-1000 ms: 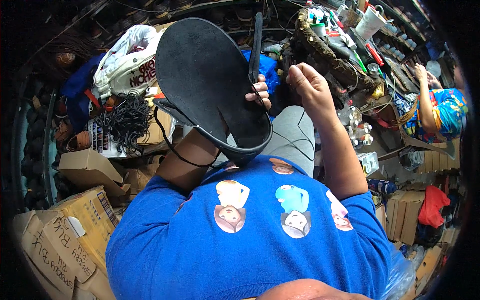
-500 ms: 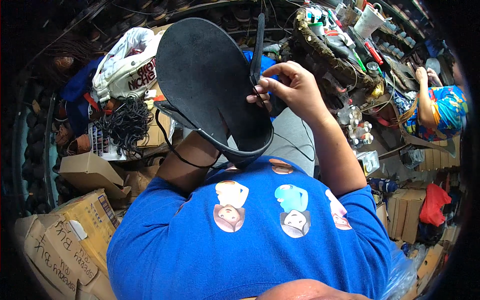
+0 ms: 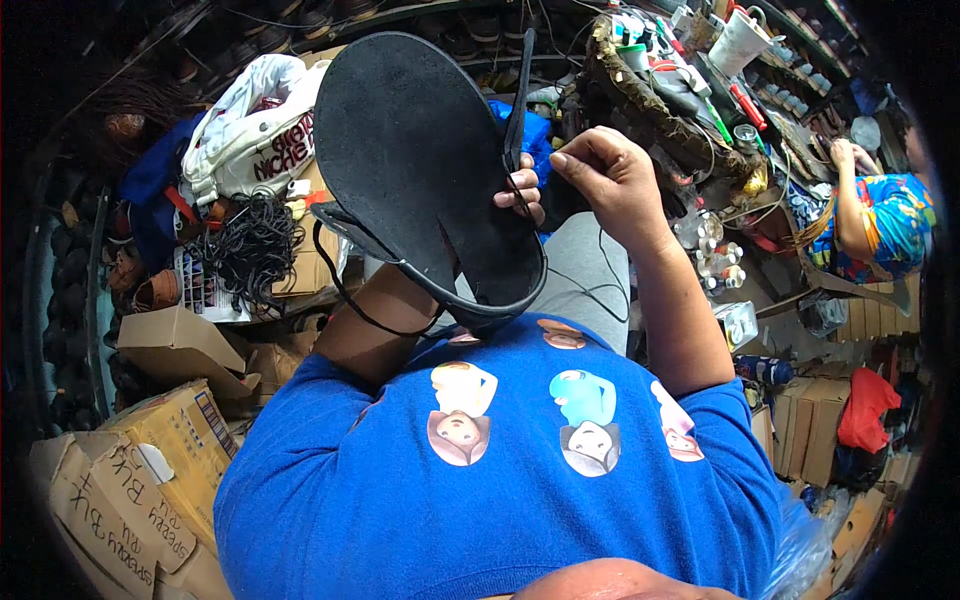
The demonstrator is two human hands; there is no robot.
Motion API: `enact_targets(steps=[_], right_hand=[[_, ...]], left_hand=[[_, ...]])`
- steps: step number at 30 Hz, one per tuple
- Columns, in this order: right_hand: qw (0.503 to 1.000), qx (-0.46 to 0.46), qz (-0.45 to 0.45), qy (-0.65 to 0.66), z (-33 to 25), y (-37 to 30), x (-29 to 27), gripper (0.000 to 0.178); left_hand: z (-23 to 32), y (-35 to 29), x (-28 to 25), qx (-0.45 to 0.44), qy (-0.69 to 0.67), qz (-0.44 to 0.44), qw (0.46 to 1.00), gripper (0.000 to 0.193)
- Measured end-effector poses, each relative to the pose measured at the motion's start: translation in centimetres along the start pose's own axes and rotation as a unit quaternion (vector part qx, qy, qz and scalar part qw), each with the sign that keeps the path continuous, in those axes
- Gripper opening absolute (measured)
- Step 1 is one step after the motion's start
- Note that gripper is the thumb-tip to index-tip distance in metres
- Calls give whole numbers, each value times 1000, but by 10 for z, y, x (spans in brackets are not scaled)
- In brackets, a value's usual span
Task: Threading cords and assembling components for leather moccasins in a manufacturing setting.
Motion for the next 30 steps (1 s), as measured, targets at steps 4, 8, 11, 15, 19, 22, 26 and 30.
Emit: enact_targets(steps=[4,8,11,15,19,22,26,30], right_hand=[[998,-47,-37,32,-14,0,10,9],[990,-12,-63,127,-13,-7,25,5],[999,-51,-6,6,6,1,-5,9],[998,-57,-16,1,-1,-4,-5,9],[991,87,-22,98,31,-4,-2,10],[999,-16,-32,9,23,-3,-3,21],[999,16,-37,6,6,-3,9,27],[999,-38,-3,-18,-3,-1,15,21]], left_hand=[[-2,3,1,-6,-12,7,1000,30],[1,1,-4,-7,-19,16,1000,30],[3,1,-12,-7,-22,20,1000,30],[6,1,-7,-16,-31,-12,999,30],[5,2,-9,-27,-40,-42,998,31],[6,6,-16,-28,-55,-73,995,36],[5,-4,1,-4,18,3,1000,40],[6,-11,6,22,70,44,996,47]])
Point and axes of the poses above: each hand's wrist, its own y-axis towards the middle knuckle, its own x-axis out of the palm, z = x × y, the point moved 6 cm from there along y, towards the middle knuckle, and after that the axes turned 5 degrees about y, right-handed, at the moved point
